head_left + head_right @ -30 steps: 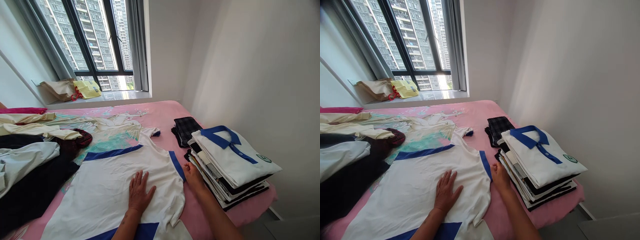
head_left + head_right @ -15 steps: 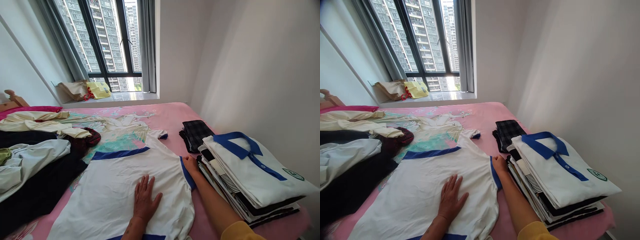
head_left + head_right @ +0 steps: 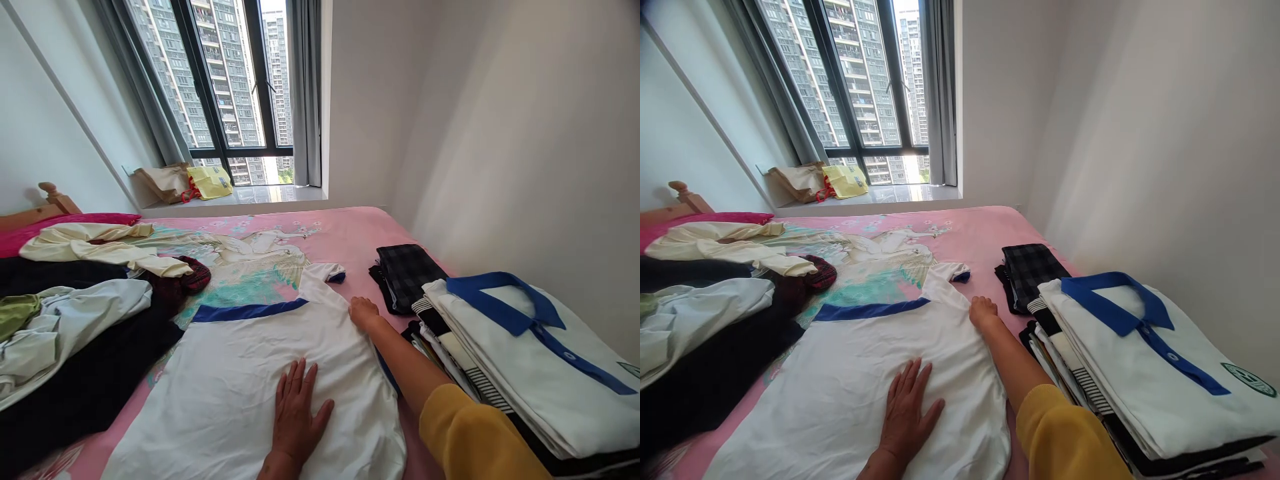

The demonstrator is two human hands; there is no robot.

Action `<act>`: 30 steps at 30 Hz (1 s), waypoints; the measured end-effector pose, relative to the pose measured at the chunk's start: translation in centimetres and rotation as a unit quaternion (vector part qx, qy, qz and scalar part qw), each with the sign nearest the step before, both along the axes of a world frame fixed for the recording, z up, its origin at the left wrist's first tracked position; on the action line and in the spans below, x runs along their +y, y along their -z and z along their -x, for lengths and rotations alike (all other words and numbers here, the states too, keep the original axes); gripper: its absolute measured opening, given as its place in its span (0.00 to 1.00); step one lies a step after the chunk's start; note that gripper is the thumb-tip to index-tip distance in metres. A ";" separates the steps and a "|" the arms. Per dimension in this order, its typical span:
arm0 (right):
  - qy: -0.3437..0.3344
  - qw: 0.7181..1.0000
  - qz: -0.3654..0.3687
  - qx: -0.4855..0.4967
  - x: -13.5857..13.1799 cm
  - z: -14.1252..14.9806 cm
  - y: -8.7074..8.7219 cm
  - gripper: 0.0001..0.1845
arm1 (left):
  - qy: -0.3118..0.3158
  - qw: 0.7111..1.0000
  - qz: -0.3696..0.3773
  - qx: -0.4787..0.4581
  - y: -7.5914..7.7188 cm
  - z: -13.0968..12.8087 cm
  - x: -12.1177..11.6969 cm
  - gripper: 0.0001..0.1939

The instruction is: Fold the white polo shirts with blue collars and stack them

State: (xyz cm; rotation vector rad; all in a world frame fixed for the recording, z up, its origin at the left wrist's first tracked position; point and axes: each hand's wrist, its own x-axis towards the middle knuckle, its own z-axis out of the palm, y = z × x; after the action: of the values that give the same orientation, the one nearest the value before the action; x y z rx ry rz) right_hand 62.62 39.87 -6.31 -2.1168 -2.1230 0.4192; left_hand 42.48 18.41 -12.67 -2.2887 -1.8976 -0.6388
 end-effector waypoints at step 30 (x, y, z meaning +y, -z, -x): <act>0.157 0.947 0.049 0.277 -18.9 -9.6 2.3 0.29 | -0.011 1.000 0.012 -0.014 -0.9 -1.0 0.5 0.32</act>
State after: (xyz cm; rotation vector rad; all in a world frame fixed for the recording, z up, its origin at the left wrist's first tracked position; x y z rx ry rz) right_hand 72.27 20.95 -8.66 -2.0177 -1.4568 0.9595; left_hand 43.44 18.91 -11.74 -2.2823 -1.9505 -0.6522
